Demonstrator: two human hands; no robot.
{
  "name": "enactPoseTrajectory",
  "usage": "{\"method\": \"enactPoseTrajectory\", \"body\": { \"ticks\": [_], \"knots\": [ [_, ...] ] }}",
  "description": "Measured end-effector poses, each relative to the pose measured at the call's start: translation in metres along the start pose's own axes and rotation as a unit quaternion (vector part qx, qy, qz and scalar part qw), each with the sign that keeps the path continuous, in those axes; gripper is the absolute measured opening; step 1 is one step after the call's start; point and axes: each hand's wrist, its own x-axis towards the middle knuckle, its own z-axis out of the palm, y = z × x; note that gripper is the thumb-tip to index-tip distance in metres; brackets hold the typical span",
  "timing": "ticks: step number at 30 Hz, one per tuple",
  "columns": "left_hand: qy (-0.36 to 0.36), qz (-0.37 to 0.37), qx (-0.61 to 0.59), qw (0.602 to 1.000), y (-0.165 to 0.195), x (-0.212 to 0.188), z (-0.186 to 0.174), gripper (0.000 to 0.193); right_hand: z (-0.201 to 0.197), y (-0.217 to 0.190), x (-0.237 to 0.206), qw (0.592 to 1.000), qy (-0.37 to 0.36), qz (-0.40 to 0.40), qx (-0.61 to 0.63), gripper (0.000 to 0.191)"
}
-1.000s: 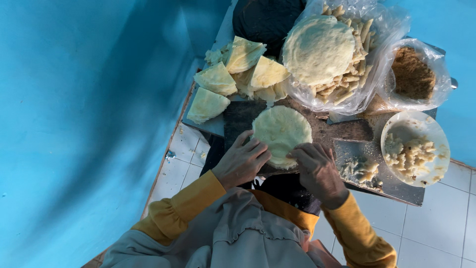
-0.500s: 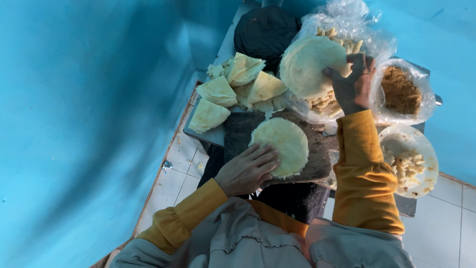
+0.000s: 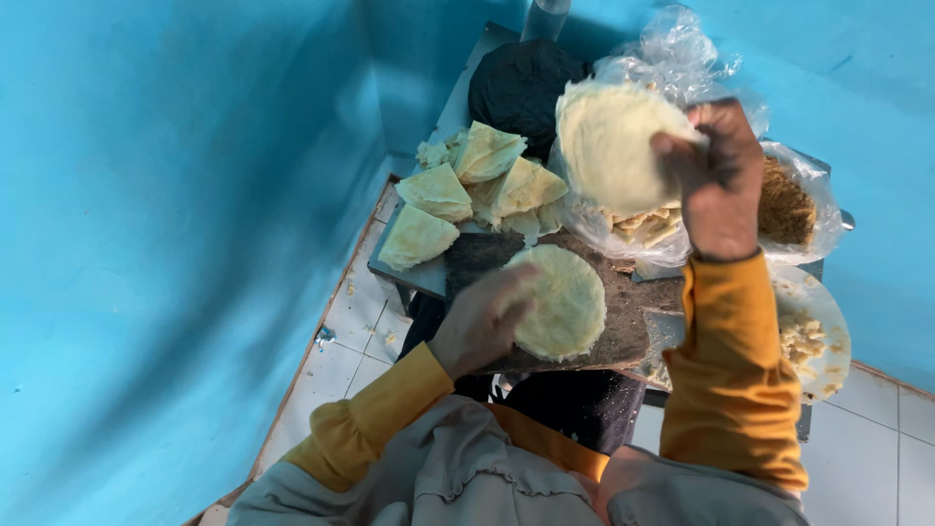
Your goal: The person folds flat pieces of dough over by hand on a wooden board, pressing and shaping them into filled pockets. They then use a knife to cut a dough piece on the board and handle puffed snack pieces from a plastic bag, placing pieces onto a plate and arranging folded dough pieces on the table.
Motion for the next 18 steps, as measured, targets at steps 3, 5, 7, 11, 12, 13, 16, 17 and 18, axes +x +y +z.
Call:
{"method": "enactPoseTrajectory", "body": {
  "ticks": [3, 5, 7, 11, 12, 13, 16, 17, 18],
  "knots": [
    [0.106, -0.056, -0.204, 0.971, 0.005, 0.026, -0.003, 0.041, -0.002, -0.018, -0.030, 0.991, -0.028, 0.052, 0.117, 0.022],
    [0.119, -0.053, -0.274, 0.953, 0.009, 0.033, 0.002, 0.032, -0.002, -0.018, -0.047, 0.978, -0.051, 0.082, 0.185, 0.022],
    [0.104, -0.048, -0.292, 0.949, 0.016, 0.028, 0.014, 0.021, -0.002, -0.013, -0.062, 0.960, -0.054, 0.123, 0.245, 0.025],
    [0.089, -0.107, -0.397, 0.907, 0.033, 0.004, 0.035, 0.017, -0.004, 0.002, -0.086, 0.933, -0.030, 0.185, 0.307, 0.028],
    [0.079, -0.119, -0.411, 0.900, 0.037, 0.000, 0.037, 0.017, -0.004, 0.006, -0.089, 0.930, -0.027, 0.188, 0.315, 0.029],
    [0.069, -0.130, -0.424, 0.893, 0.040, -0.003, 0.038, 0.018, -0.003, 0.010, -0.092, 0.928, -0.021, 0.199, 0.314, 0.030],
    [0.075, -0.182, -0.474, 0.858, 0.051, -0.009, 0.039, 0.014, 0.005, 0.013, -0.098, 0.950, -0.032, 0.200, 0.238, 0.029],
    [0.079, -0.197, -0.492, 0.845, 0.054, -0.011, 0.039, 0.013, 0.010, 0.010, -0.100, 0.969, -0.056, 0.177, 0.162, 0.025],
    [0.083, -0.211, -0.508, 0.831, 0.056, -0.013, 0.038, 0.013, 0.015, 0.006, -0.101, 0.982, -0.079, 0.152, 0.085, 0.021]
  ]
}}
